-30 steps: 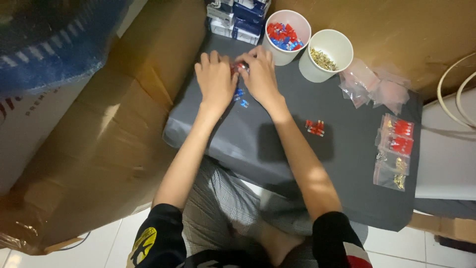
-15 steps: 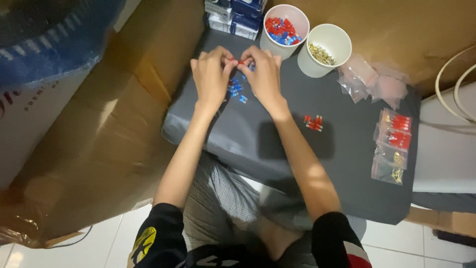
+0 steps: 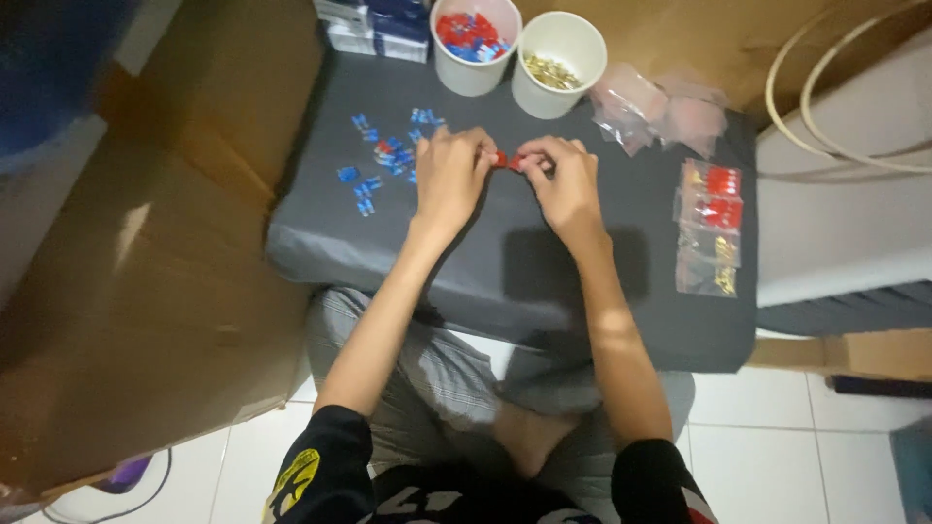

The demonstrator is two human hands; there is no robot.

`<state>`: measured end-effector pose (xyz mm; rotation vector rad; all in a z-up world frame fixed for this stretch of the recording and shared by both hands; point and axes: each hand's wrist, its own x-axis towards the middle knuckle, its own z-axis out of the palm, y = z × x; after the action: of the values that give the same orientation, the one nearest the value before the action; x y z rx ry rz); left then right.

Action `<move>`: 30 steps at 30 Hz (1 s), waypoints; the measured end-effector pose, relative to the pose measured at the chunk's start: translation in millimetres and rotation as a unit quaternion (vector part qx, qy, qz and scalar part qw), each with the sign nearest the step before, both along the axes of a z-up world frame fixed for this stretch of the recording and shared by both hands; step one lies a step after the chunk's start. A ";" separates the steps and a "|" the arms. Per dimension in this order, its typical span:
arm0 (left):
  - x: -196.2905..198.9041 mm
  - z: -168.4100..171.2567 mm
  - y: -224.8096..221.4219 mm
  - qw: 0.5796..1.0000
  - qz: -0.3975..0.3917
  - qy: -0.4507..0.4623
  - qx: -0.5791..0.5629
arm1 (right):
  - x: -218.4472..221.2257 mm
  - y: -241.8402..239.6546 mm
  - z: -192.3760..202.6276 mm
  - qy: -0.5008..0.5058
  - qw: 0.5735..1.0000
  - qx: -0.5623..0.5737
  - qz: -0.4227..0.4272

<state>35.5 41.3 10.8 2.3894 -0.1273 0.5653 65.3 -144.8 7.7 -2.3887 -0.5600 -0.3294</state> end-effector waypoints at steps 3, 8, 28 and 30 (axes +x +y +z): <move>2.6 -4.4 -24.8 0.999 -0.027 0.015 0.004 | -21.0 -28.7 5.5 0.045 0.997 0.041 -0.039; 7.9 -22.1 -67.1 0.998 -0.058 0.000 0.035 | -25.7 -58.1 -9.0 0.085 0.992 0.047 -0.083; 76.5 27.0 33.2 0.964 0.149 0.073 -0.210 | 2.1 -11.2 -9.2 0.003 0.996 0.084 -0.017; 92.5 28.9 45.6 0.963 0.144 0.147 -0.174 | 11.6 -0.1 -18.0 0.000 0.997 0.081 0.016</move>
<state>128.0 86.9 39.7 2.1248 0.4247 0.3218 76.9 -144.8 -10.3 -2.2215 -0.5494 -0.3465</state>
